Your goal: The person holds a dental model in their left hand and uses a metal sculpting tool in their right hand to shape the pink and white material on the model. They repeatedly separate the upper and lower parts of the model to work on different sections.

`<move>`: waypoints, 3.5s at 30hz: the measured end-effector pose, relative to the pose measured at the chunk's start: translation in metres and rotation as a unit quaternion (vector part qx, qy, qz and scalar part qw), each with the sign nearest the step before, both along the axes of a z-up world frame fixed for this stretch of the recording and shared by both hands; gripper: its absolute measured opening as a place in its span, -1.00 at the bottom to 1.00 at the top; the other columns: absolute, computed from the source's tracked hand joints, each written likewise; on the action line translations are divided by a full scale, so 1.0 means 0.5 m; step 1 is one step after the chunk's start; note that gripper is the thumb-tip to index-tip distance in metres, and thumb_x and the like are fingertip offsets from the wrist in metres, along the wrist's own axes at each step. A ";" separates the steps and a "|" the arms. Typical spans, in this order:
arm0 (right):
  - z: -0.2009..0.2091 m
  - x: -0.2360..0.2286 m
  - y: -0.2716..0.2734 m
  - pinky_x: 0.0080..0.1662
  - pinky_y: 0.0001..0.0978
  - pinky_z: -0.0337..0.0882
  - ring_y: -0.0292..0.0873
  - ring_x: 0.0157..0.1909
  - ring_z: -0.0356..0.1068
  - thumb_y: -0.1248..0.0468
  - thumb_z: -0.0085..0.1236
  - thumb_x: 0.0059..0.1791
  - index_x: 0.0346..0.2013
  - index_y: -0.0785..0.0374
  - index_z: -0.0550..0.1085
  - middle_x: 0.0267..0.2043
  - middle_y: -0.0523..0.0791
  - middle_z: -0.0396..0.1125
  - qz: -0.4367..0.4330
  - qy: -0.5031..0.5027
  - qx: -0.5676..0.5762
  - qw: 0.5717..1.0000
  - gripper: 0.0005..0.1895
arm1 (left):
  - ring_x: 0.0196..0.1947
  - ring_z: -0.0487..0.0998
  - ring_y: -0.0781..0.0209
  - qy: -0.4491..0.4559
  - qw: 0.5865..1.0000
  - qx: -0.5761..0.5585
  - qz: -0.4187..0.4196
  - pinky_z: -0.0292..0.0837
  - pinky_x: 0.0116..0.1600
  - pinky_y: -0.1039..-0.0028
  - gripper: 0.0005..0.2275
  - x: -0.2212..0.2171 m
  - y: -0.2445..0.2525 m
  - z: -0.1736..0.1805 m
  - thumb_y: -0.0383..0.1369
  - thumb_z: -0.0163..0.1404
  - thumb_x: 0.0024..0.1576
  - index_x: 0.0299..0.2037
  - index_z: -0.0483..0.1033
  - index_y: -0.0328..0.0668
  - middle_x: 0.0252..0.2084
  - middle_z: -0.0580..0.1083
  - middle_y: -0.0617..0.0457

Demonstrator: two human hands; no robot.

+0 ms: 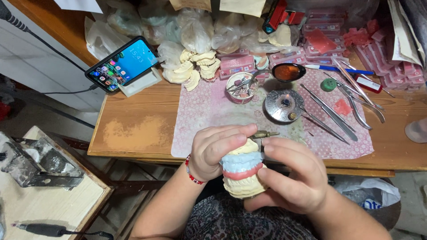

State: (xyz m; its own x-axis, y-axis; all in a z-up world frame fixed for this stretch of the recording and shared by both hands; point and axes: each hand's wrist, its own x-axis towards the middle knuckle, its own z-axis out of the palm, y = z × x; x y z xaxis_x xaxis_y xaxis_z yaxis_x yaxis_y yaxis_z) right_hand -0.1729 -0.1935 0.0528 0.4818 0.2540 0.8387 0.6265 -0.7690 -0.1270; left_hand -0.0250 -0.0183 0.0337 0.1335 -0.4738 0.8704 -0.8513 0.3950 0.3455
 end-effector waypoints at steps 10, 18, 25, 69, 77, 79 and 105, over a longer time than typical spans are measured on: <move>0.045 0.011 -0.023 -0.07 0.01 0.67 0.15 -0.10 0.55 -0.32 0.28 -0.02 -0.18 0.20 0.45 -0.04 0.07 0.35 0.038 -0.015 -0.120 0.992 -0.37 | 0.13 0.67 -0.21 0.080 0.996 0.035 -0.016 0.70 0.18 0.21 -0.71 -0.027 -0.005 -0.022 -0.31 -0.03 0.39 0.23 0.26 -0.23 0.16 0.51 -0.33; 0.048 0.009 -0.027 -0.01 0.04 0.67 0.12 -0.08 0.56 -0.30 0.28 -0.05 -0.18 0.23 0.47 -0.06 0.06 0.37 0.034 0.006 -0.113 0.993 -0.37 | 0.14 0.67 -0.20 0.088 0.995 0.044 -0.017 0.70 0.16 0.22 -0.72 -0.029 -0.006 -0.018 -0.28 -0.06 0.39 0.21 0.29 -0.22 0.16 0.52 -0.30; 0.050 0.007 -0.032 -0.05 0.03 0.67 0.12 -0.10 0.58 -0.32 0.24 -0.03 -0.19 0.17 0.47 -0.06 0.03 0.35 0.023 -0.006 -0.133 0.991 -0.39 | 0.18 0.65 -0.17 0.107 0.992 0.061 -0.036 0.67 0.21 0.21 -0.68 -0.028 -0.006 -0.021 -0.24 -0.04 0.38 0.24 0.27 -0.19 0.21 0.49 -0.29; -0.066 -0.078 -0.238 -0.03 -0.23 0.44 -0.11 -0.06 0.48 0.00 0.25 0.04 -0.20 -0.01 0.56 -0.16 -0.27 0.51 -0.449 0.325 -0.081 0.828 -0.81 | 0.06 0.63 -0.25 0.543 0.792 0.097 -0.262 0.49 0.27 0.07 -0.38 0.010 -0.008 -0.025 -0.47 0.30 0.02 0.29 0.30 -0.28 -0.23 0.53 -0.11; -0.103 -0.082 -0.254 -0.17 -0.27 0.44 -0.18 -0.07 0.48 0.23 0.16 0.05 -0.24 -0.06 0.51 -0.19 -0.29 0.48 -0.440 0.340 -0.096 0.826 -0.95 | 0.05 0.62 -0.33 0.573 0.742 0.133 -0.320 0.57 0.17 0.02 -0.32 0.010 -0.005 -0.039 -0.49 0.32 -0.03 0.33 0.30 -0.29 -0.33 0.53 -0.13; -0.088 -0.081 -0.250 -0.19 -0.27 0.44 -0.18 -0.07 0.49 0.23 0.13 0.07 -0.23 -0.08 0.52 -0.19 -0.29 0.49 -0.442 0.340 -0.108 0.823 -0.94 | 0.06 0.62 -0.32 0.575 0.741 0.136 -0.320 0.55 0.20 0.00 -0.32 0.011 -0.004 -0.028 -0.48 0.32 -0.02 0.34 0.29 -0.30 -0.33 0.54 -0.10; -0.051 0.125 -0.221 -0.25 -0.43 0.59 -0.03 -0.34 0.54 0.19 0.03 0.09 -0.10 0.33 0.43 -0.25 0.15 0.48 -0.046 0.145 0.682 0.715 -0.76 | -0.16 0.47 0.47 0.516 0.787 0.333 -0.058 0.48 0.00 0.62 -0.37 0.087 -0.037 -0.054 -0.45 0.35 -0.10 0.25 0.48 -0.24 -0.06 0.54 0.20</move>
